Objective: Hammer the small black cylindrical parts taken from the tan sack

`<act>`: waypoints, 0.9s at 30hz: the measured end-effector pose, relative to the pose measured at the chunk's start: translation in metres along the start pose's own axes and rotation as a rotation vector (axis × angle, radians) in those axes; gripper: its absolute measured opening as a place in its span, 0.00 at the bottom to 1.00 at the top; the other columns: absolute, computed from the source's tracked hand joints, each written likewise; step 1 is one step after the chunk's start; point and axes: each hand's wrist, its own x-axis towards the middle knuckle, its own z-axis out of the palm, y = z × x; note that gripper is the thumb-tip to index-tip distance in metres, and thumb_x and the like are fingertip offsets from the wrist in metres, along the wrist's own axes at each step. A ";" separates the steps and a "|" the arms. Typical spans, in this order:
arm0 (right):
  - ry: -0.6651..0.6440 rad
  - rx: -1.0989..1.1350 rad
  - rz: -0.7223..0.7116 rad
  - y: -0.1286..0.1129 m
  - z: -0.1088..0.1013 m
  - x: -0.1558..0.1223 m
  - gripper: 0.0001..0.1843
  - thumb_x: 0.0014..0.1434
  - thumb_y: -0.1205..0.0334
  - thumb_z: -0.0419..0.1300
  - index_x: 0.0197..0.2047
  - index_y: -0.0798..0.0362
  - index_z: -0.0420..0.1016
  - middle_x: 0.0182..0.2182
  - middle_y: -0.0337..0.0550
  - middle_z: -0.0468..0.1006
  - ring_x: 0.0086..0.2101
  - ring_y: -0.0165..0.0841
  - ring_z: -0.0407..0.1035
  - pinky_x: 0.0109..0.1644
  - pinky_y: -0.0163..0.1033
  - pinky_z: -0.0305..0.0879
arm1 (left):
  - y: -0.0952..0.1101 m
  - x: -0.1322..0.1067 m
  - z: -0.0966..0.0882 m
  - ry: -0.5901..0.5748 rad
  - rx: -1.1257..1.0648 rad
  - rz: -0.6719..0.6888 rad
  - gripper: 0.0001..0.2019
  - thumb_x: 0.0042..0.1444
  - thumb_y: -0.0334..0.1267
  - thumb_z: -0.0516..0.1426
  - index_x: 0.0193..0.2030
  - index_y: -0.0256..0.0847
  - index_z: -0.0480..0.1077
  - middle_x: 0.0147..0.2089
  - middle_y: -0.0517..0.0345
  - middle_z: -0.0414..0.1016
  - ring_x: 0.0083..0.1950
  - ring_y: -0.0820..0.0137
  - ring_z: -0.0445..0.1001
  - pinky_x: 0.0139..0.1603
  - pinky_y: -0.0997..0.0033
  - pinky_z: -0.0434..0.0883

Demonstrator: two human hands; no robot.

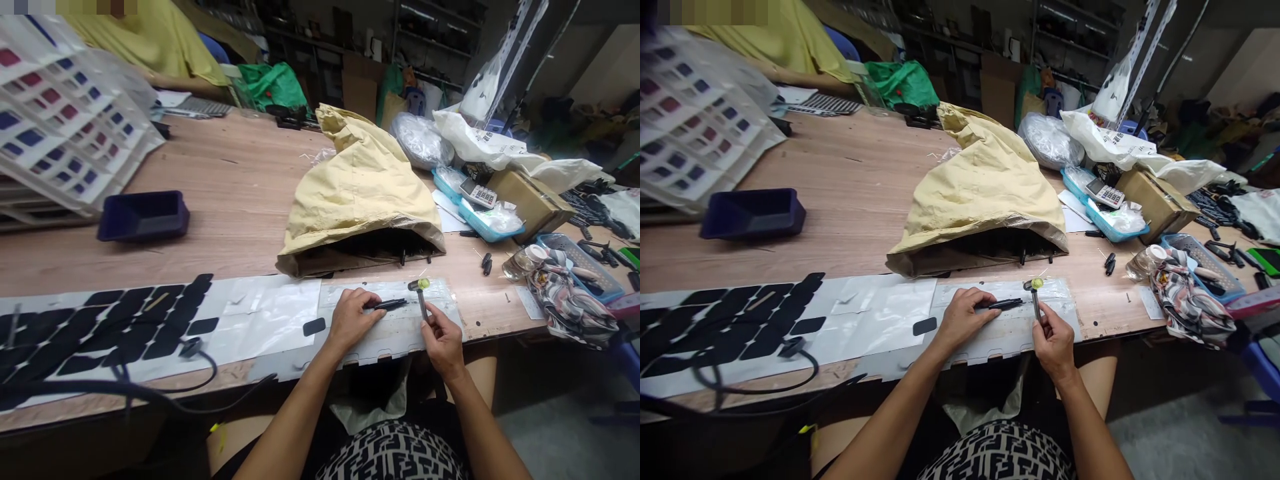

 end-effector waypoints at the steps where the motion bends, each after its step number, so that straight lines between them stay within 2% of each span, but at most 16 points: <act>1: -0.018 0.000 -0.016 -0.003 0.000 -0.003 0.22 0.63 0.62 0.59 0.58 0.58 0.76 0.26 0.37 0.70 0.21 0.25 0.58 0.24 0.32 0.60 | 0.000 0.000 0.000 0.001 -0.003 0.003 0.06 0.50 0.36 0.65 0.36 0.46 0.77 0.36 0.58 0.77 0.47 0.60 0.69 0.48 0.62 0.68; 5: -0.104 -0.013 -0.105 -0.019 0.001 -0.010 0.21 0.62 0.65 0.58 0.58 0.58 0.77 0.28 0.40 0.74 0.23 0.27 0.64 0.26 0.32 0.64 | -0.001 0.000 0.001 0.012 -0.006 0.013 0.06 0.51 0.36 0.64 0.37 0.46 0.77 0.36 0.58 0.77 0.47 0.60 0.68 0.48 0.61 0.68; 9: -0.121 -0.054 -0.191 -0.032 0.002 -0.010 0.22 0.61 0.66 0.58 0.58 0.56 0.78 0.30 0.44 0.79 0.26 0.32 0.71 0.30 0.35 0.71 | -0.001 0.000 0.002 0.015 -0.003 -0.003 0.06 0.50 0.36 0.64 0.37 0.46 0.78 0.37 0.58 0.77 0.47 0.60 0.68 0.48 0.61 0.67; 12: -0.131 -0.092 -0.268 -0.036 0.004 -0.010 0.23 0.61 0.67 0.58 0.59 0.55 0.77 0.36 0.48 0.83 0.32 0.36 0.76 0.37 0.40 0.76 | 0.000 0.000 0.004 0.021 0.001 -0.008 0.07 0.50 0.36 0.65 0.37 0.46 0.78 0.36 0.59 0.77 0.47 0.60 0.68 0.49 0.61 0.67; 16: -0.176 -0.179 -0.367 -0.031 0.009 -0.011 0.24 0.61 0.70 0.56 0.60 0.53 0.76 0.42 0.50 0.84 0.40 0.40 0.79 0.48 0.45 0.77 | 0.000 0.000 0.005 0.049 0.026 0.003 0.05 0.50 0.36 0.64 0.36 0.47 0.78 0.35 0.58 0.76 0.46 0.60 0.68 0.48 0.61 0.67; 24: -0.111 -0.127 -0.325 -0.036 0.003 -0.008 0.24 0.62 0.69 0.57 0.61 0.52 0.76 0.46 0.51 0.84 0.43 0.41 0.80 0.49 0.44 0.78 | 0.003 0.001 0.004 0.041 0.037 0.006 0.05 0.50 0.35 0.65 0.35 0.45 0.77 0.35 0.58 0.77 0.45 0.60 0.68 0.47 0.62 0.66; 27: -0.125 -0.156 -0.316 -0.034 0.001 -0.009 0.24 0.61 0.69 0.57 0.60 0.52 0.77 0.44 0.50 0.84 0.40 0.40 0.80 0.47 0.44 0.78 | 0.003 0.001 0.004 0.041 0.045 -0.003 0.05 0.50 0.35 0.65 0.35 0.45 0.77 0.35 0.58 0.77 0.45 0.60 0.68 0.47 0.61 0.66</act>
